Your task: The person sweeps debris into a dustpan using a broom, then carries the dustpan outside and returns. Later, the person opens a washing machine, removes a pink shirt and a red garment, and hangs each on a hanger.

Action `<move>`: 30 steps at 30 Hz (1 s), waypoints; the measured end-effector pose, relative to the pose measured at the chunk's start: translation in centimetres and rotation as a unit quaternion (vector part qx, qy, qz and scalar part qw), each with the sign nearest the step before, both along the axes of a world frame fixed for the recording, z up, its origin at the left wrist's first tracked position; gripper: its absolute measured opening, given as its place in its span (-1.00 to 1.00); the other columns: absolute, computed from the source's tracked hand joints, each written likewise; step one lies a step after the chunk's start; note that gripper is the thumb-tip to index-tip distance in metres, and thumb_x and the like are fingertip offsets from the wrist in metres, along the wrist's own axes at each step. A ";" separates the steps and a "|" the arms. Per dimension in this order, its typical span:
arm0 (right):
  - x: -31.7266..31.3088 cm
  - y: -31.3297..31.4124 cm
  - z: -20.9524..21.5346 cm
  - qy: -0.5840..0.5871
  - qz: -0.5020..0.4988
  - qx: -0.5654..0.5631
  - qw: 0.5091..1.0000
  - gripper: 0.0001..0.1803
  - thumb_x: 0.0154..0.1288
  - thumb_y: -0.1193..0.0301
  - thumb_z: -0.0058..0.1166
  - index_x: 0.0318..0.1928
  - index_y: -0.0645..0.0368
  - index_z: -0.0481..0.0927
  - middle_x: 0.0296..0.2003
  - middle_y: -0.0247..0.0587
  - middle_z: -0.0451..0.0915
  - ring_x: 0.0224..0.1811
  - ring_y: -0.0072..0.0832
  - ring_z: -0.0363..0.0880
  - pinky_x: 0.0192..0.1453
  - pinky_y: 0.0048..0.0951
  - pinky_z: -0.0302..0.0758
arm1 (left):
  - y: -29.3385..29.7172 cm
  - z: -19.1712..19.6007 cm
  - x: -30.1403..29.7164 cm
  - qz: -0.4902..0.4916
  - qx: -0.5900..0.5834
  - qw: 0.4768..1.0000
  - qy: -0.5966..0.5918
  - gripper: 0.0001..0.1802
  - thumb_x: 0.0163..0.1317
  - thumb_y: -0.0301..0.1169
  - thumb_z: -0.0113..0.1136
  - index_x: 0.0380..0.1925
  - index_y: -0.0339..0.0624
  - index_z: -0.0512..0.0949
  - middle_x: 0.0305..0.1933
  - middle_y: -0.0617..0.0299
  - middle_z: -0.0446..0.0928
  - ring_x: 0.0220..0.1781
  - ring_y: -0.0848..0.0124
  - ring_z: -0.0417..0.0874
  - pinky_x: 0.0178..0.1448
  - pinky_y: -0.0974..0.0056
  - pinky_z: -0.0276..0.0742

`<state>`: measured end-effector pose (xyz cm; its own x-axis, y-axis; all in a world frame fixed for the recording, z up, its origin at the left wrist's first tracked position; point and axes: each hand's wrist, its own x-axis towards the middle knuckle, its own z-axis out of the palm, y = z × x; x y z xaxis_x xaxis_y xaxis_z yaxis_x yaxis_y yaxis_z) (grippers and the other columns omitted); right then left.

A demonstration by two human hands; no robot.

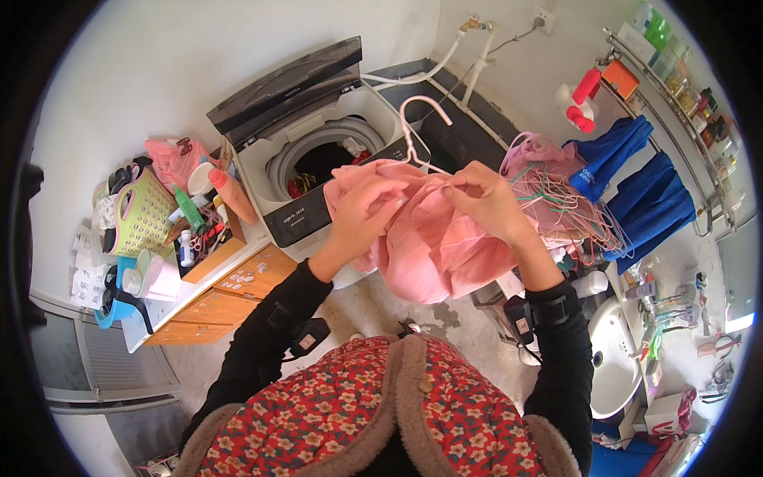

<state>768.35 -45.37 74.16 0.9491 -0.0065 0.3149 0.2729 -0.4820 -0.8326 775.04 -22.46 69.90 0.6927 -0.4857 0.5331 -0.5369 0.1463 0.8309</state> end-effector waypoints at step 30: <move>-1.7 -3.2 0.5 0.111 0.065 0.158 0.979 -0.90 0.26 0.61 0.08 -0.20 0.28 0.53 -0.22 -0.37 0.55 -0.13 -0.66 0.52 -0.04 -0.61 0.46 | 0.6 -0.4 4.6 0.035 0.233 0.929 -0.287 -0.83 -0.07 -0.48 0.15 -0.39 -0.03 0.56 -0.51 0.36 0.42 -0.19 0.37 0.46 0.37 0.04 -0.01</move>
<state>766.67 -48.61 74.67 0.9933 0.0541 0.1026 0.1102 -0.1638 -0.9803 779.61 -21.87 69.48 0.3980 -0.7206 0.5678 -0.9053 -0.2083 0.3702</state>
